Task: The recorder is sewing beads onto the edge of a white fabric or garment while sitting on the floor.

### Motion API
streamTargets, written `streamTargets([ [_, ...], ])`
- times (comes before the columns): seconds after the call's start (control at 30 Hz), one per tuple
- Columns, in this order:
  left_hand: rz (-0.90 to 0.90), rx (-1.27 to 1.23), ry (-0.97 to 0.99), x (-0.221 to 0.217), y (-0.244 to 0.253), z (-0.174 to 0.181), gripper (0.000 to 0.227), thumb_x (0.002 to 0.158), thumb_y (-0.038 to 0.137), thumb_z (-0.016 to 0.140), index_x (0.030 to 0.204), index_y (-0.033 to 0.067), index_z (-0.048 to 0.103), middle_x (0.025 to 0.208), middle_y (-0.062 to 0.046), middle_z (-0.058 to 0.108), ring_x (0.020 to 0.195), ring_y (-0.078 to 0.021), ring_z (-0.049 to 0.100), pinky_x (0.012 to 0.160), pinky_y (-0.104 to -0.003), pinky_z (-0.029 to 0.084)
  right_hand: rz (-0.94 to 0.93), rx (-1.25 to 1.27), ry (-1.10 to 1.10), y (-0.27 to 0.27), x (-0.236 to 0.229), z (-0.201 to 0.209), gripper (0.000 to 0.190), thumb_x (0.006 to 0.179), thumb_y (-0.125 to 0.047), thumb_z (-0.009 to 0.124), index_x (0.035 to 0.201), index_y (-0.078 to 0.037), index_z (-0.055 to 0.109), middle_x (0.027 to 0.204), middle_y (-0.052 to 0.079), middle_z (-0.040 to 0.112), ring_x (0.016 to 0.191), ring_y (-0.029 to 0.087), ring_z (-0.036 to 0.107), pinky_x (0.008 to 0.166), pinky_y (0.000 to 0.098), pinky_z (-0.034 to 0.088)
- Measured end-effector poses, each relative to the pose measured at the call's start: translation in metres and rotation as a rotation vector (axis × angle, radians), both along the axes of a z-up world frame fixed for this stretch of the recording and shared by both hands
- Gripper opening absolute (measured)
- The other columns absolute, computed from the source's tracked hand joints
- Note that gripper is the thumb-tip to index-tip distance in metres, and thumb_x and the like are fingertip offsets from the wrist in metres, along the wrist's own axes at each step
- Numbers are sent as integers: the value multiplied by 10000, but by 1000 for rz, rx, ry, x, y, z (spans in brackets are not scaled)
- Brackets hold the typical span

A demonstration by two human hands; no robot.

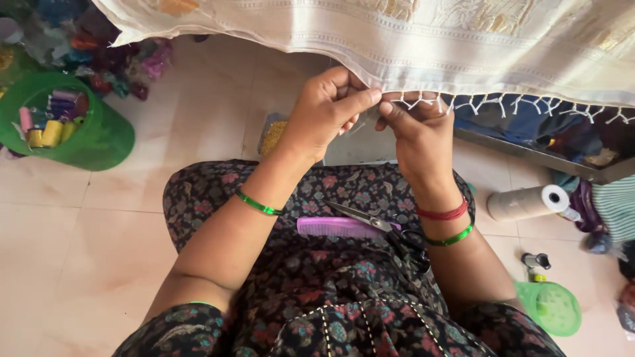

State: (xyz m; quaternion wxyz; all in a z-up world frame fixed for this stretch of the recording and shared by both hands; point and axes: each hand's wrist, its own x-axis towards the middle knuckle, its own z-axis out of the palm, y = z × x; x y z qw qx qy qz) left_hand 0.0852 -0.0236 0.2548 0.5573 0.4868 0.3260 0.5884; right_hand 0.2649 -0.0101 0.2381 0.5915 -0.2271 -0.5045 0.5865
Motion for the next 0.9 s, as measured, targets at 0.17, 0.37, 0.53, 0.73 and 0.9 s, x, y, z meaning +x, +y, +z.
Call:
streamTargets([
  [0.17, -20, 3, -9, -2, -2, 6, 106, 952, 146, 739, 951, 54, 684, 742, 19, 671, 571, -25, 498, 468, -199, 340, -15, 48, -31, 1, -1, 1, 141, 975, 125, 693, 1079, 30, 695, 1054, 115, 736, 911, 183, 693, 785, 328, 590],
  [0.37, 44, 140, 45, 5, 1, -3, 76, 982, 91, 730, 1006, 35, 684, 853, -3, 733, 697, -11, 574, 605, -195, 438, -222, 241, -93, -17, -5, 9, 196, 1033, 132, 699, 1138, 6, 590, 1110, 60, 669, 1027, 158, 705, 952, 322, 631],
  [0.53, 75, 213, 62, 9, -1, -4, 77, 999, 56, 717, 1054, 18, 678, 879, 7, 733, 760, -3, 596, 659, -191, 448, -472, 467, -503, -41, -16, 48, 212, 1033, 86, 704, 1209, 27, 602, 1092, 61, 630, 960, 107, 683, 782, 211, 559],
  [0.73, 188, 308, 207, 13, -5, -4, 96, 996, 72, 741, 1050, 29, 673, 844, 39, 703, 745, 7, 569, 644, -199, 447, -594, 686, -752, -40, -9, 61, 134, 978, 87, 764, 1066, 13, 695, 1036, 116, 583, 831, 163, 600, 700, 243, 494],
  [0.9, 209, 272, 206, 9, -5, -4, 91, 990, 86, 733, 1051, 37, 685, 818, 55, 682, 708, 12, 534, 616, -198, 430, -102, 360, -501, -46, 22, 14, 46, 1037, -16, 654, 1082, -20, 659, 1055, 64, 691, 854, 98, 710, 670, 216, 570],
])
